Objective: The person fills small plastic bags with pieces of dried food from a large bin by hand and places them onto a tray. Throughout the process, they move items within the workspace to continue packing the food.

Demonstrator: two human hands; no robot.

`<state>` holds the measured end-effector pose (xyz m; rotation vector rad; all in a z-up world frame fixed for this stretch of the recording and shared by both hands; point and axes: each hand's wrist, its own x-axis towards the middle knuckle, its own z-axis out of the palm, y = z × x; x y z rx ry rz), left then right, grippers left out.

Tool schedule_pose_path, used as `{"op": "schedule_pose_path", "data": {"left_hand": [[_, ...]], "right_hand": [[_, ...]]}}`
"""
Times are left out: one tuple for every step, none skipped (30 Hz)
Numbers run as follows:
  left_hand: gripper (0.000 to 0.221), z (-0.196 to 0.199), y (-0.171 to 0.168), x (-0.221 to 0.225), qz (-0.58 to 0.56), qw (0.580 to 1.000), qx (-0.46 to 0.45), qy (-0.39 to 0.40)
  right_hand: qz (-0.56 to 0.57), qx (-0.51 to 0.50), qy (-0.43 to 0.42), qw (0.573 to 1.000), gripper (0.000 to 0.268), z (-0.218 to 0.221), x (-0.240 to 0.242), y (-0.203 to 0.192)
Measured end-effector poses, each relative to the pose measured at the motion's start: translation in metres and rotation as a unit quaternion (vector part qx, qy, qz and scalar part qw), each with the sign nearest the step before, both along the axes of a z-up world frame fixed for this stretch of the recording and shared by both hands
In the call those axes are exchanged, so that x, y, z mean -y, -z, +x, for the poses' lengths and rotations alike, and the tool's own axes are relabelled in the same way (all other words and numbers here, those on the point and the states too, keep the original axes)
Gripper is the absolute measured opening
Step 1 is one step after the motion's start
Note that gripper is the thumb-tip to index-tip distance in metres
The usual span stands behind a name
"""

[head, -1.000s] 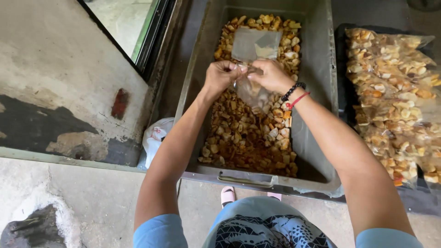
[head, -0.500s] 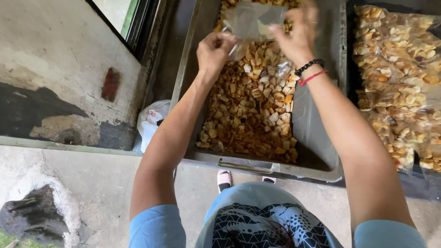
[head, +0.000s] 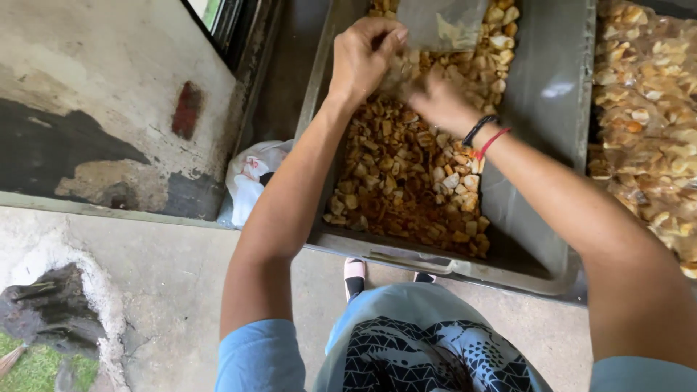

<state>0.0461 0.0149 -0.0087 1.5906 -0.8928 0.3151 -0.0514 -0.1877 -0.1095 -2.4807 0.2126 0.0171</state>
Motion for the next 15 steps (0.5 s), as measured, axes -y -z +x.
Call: {"op": "schedule_pose_path", "data": {"left_hand": [[0.012, 0.003, 0.004, -0.001, 0.027, 0.998, 0.047, -0.028], [0.010, 0.005, 0.009, -0.002, 0.055, 0.992, 0.094, -0.056], [0.009, 0.007, 0.012, -0.001, 0.080, 0.983, 0.142, -0.085], [0.011, 0.004, 0.016, 0.000, 0.108, 0.983, 0.124, -0.084], [0.015, 0.003, 0.016, 0.004, 0.134, 0.981, 0.113, -0.084], [0.019, 0.001, 0.015, 0.007, 0.159, 0.978, 0.102, -0.085], [0.019, -0.002, 0.014, 0.009, 0.170, 0.978, 0.099, -0.067], [0.022, -0.003, 0.012, 0.008, 0.181, 0.977, 0.096, -0.049], [0.019, -0.005, 0.010, 0.005, 0.188, 0.976, 0.108, -0.033], [0.016, -0.007, 0.010, 0.002, 0.195, 0.973, 0.121, -0.016], [0.014, -0.009, 0.011, -0.001, 0.204, 0.971, 0.125, 0.004], [0.015, -0.006, 0.012, -0.002, 0.216, 0.967, 0.136, 0.000], [0.016, -0.002, 0.011, -0.003, 0.228, 0.962, 0.150, -0.001], [0.017, 0.003, 0.011, -0.002, 0.240, 0.957, 0.164, -0.003], [0.020, 0.005, 0.013, -0.002, 0.244, 0.955, 0.169, -0.019]], "right_hand": [[0.007, -0.086, -0.071, 0.994, 0.043, 0.000, -0.011, 0.012], [-0.098, -0.094, -0.214, 0.967, 0.044, 0.000, -0.034, 0.030], [-0.084, -0.180, -0.256, 0.946, 0.045, -0.002, -0.050, 0.043], [-0.064, -0.231, -0.281, 0.929, 0.047, -0.006, -0.070, 0.053], [-0.053, -0.258, -0.307, 0.914, 0.048, -0.005, -0.090, 0.059], [-0.036, -0.253, -0.320, 0.913, 0.049, -0.007, -0.110, 0.061], [-0.030, -0.243, -0.332, 0.911, 0.051, -0.005, -0.128, 0.059], [-0.016, -0.234, -0.346, 0.908, 0.053, -0.008, -0.142, 0.056], [-0.013, -0.228, -0.357, 0.906, 0.054, -0.009, -0.157, 0.053], [-0.013, -0.228, -0.362, 0.904, 0.056, -0.009, -0.165, 0.049], [-0.006, -0.228, -0.368, 0.901, 0.058, -0.016, -0.170, 0.047], [0.003, -0.234, -0.373, 0.898, 0.060, -0.022, -0.170, 0.045], [0.005, -0.238, -0.376, 0.896, 0.062, -0.024, -0.168, 0.041], [0.008, -0.239, -0.380, 0.893, 0.065, -0.026, -0.168, 0.039], [0.009, -0.239, -0.380, 0.894, 0.067, -0.027, -0.167, 0.037]]}}
